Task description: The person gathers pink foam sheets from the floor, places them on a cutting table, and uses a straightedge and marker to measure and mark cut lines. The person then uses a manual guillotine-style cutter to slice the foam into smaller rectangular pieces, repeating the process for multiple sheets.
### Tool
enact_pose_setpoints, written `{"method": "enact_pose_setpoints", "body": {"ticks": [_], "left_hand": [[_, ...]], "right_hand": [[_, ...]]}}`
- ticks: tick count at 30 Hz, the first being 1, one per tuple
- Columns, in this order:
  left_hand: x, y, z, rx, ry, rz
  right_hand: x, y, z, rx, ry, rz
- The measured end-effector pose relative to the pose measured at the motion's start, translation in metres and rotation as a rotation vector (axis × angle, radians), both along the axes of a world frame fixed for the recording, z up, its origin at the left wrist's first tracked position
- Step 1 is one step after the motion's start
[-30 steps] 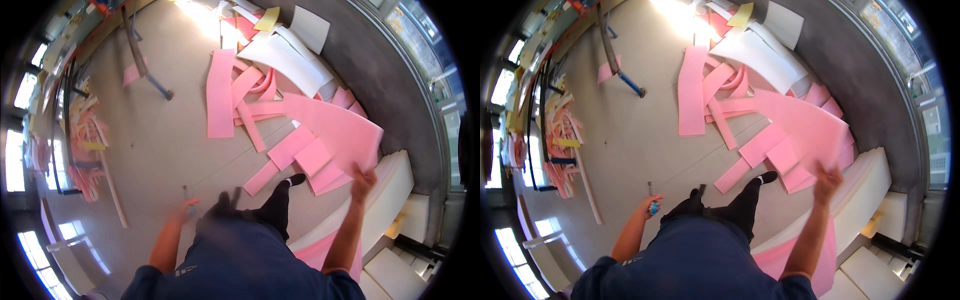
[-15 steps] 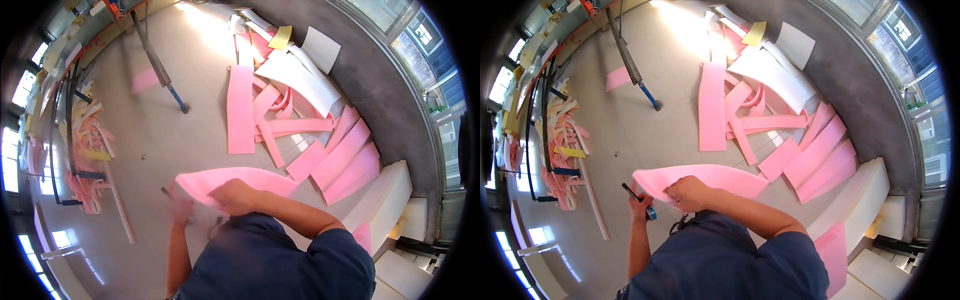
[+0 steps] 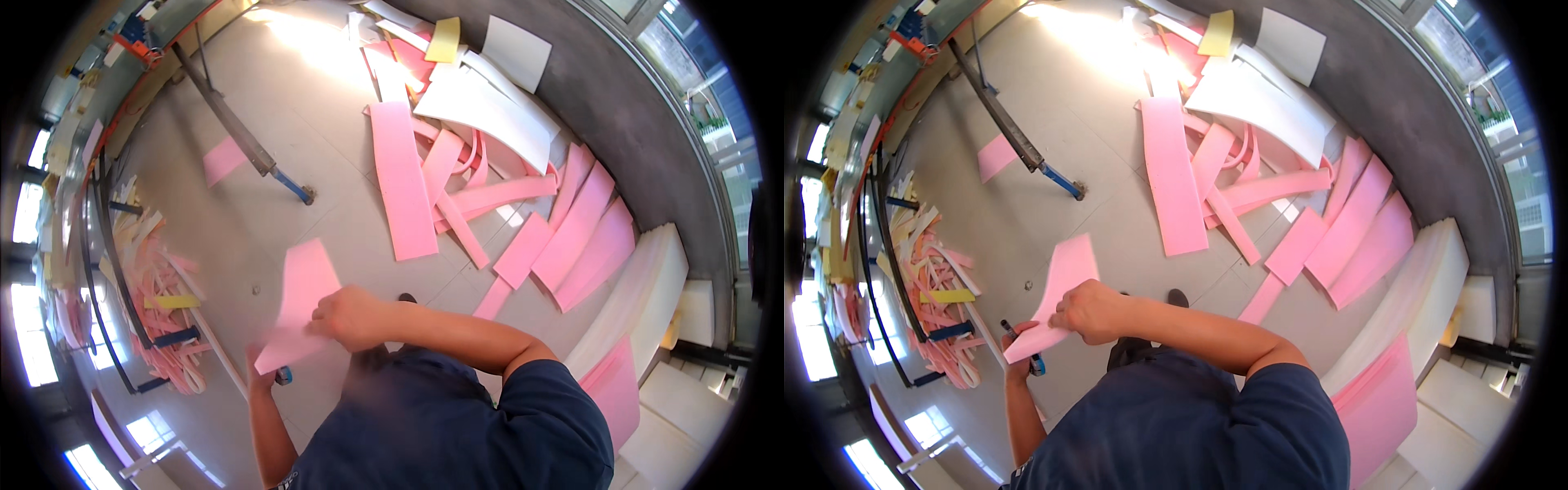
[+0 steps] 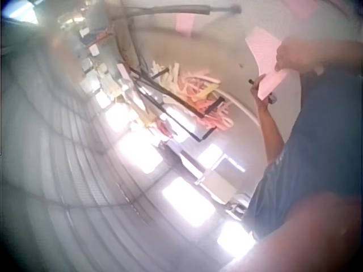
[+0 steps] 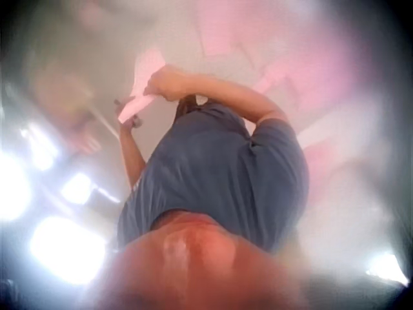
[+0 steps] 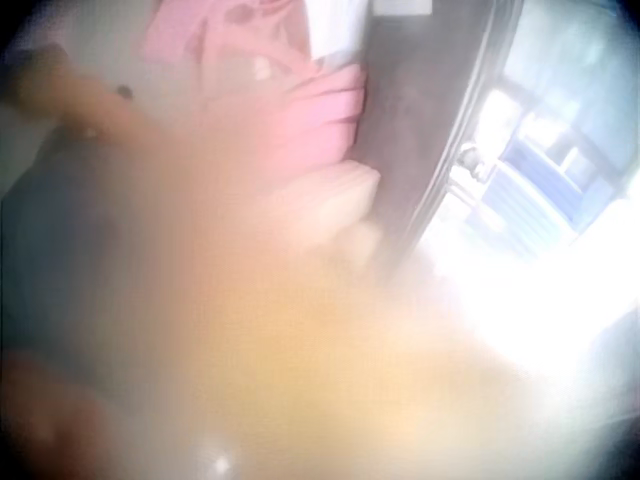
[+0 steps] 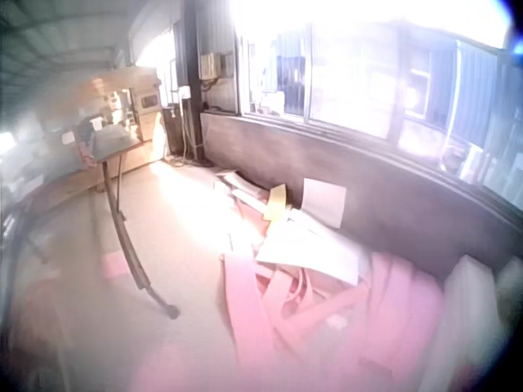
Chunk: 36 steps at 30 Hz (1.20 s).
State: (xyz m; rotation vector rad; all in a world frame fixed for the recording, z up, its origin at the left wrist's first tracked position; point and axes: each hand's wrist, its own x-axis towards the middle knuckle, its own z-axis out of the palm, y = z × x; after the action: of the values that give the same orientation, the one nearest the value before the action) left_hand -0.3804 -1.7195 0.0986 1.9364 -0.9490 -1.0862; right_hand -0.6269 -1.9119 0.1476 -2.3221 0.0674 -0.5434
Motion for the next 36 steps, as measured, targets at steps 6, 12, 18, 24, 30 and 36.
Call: {"method": "enact_pose_setpoints", "body": {"ticks": [6,12,18,24,30,36], "left_hand": [[0.133,-0.001,-0.049,-0.312,0.082,0.415],[0.223,-0.061,-0.027,-0.326,0.078,0.622],[0.265,-0.15,-0.013,-0.339,0.126,0.62],[0.296,-0.173,-0.029,-0.404,0.117,0.531],[0.321,-0.162,-0.042,-0.339,0.138,0.578],[0.306,-0.181,-0.077,-0.281,0.257,0.644]], "right_hand": [[0.069,-0.01,-0.036,0.329,0.108,-0.462],[0.103,-0.027,-0.055,0.61,0.347,-0.589],[0.116,-0.033,-0.05,0.593,0.371,-0.795],[0.138,-0.054,-0.059,0.525,0.345,-0.899],[0.17,-0.064,-0.065,0.467,0.38,-0.866],[0.098,-0.066,-0.135,0.6,0.647,-1.085]]}}
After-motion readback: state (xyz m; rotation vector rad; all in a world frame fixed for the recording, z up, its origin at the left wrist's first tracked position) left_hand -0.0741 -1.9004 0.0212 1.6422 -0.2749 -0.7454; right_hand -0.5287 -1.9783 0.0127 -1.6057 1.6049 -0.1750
